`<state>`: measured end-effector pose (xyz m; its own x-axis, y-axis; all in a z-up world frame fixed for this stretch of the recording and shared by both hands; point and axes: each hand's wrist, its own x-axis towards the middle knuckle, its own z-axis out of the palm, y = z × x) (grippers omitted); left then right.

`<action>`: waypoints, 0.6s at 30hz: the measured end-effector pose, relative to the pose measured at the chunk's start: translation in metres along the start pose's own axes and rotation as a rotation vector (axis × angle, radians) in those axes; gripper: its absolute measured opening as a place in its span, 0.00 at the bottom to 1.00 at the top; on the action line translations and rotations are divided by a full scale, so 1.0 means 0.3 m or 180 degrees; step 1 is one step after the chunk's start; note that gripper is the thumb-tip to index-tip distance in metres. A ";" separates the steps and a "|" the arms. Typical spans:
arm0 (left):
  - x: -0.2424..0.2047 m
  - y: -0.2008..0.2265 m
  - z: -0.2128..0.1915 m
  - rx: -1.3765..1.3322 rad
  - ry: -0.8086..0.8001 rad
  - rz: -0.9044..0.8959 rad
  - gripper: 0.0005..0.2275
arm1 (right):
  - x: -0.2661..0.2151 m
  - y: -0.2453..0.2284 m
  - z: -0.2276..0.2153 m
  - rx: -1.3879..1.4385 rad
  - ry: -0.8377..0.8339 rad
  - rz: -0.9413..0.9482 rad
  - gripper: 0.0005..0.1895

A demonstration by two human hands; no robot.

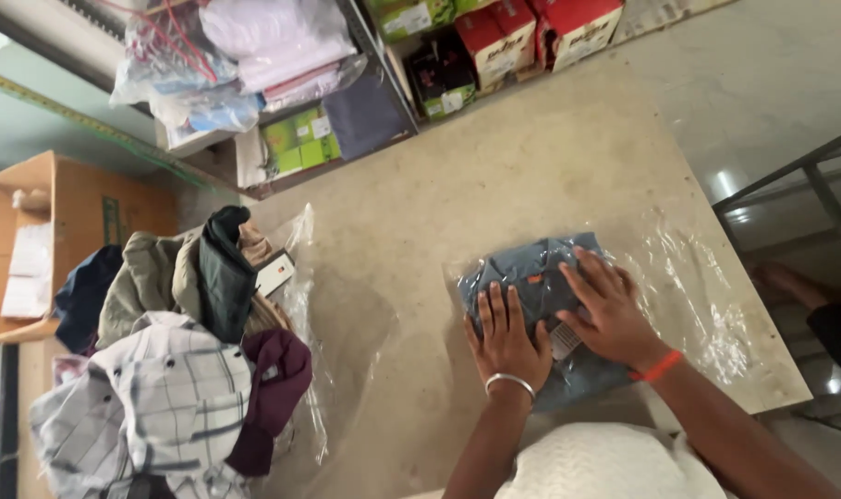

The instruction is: The person folds a plaid button-up shirt on a table. They first set aside a folded blue shirt, then unfold and lay the plaid shirt flat, align the sleeves, fold the sides in, fold the shirt lengthwise, and press it flat with their hands.

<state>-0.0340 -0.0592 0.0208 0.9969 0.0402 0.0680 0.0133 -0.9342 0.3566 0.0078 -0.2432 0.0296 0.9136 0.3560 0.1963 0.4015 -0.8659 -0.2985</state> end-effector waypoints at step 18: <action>0.017 -0.026 0.007 0.0048 -0.0017 0.0305 0.32 | -0.316 0.008 -0.045 -0.0075 0.0549 0.0513 0.46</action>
<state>-0.0288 -0.0523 0.0165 0.9940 -0.0515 0.0962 -0.0810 -0.9389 0.3346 -0.0786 -0.2836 0.0230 0.9406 0.1489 0.3051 0.2479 -0.9154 -0.3173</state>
